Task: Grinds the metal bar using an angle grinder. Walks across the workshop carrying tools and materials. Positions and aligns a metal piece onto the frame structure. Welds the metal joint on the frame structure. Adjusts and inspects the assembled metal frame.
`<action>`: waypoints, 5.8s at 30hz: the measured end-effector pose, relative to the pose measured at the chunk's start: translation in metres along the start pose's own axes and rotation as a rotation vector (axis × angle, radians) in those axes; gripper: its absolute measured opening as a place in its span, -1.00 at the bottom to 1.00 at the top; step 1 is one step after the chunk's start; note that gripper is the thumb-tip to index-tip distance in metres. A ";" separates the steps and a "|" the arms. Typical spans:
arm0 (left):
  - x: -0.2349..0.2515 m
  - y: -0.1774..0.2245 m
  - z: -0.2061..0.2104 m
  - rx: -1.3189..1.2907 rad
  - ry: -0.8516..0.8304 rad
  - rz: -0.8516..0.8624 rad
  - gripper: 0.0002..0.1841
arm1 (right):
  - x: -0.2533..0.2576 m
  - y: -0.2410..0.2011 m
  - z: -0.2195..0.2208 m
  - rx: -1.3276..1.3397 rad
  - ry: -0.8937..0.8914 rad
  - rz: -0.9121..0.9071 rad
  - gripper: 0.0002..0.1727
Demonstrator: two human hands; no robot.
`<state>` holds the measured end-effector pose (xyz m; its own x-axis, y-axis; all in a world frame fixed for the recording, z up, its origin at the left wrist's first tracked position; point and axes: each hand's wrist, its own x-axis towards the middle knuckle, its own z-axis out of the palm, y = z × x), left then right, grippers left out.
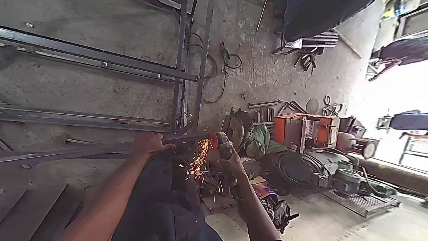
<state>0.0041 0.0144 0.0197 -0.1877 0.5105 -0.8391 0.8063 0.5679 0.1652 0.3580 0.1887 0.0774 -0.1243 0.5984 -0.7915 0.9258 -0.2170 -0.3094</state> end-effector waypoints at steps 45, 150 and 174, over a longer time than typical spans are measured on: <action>0.017 -0.008 -0.020 -0.104 -0.217 0.072 -0.02 | -0.048 -0.038 0.013 -0.570 0.291 0.107 -0.03; 0.043 0.017 -0.003 -0.161 -0.220 0.169 -0.27 | -0.008 0.008 0.012 -0.048 0.073 -0.039 0.11; 0.002 0.031 0.010 -0.025 0.081 0.013 -0.09 | -0.012 0.016 0.015 -0.007 0.035 0.004 0.08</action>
<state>0.0343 0.0269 0.0178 -0.2231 0.5682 -0.7921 0.7949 0.5764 0.1896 0.3686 0.1669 0.0739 -0.1085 0.6241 -0.7738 0.9286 -0.2141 -0.3030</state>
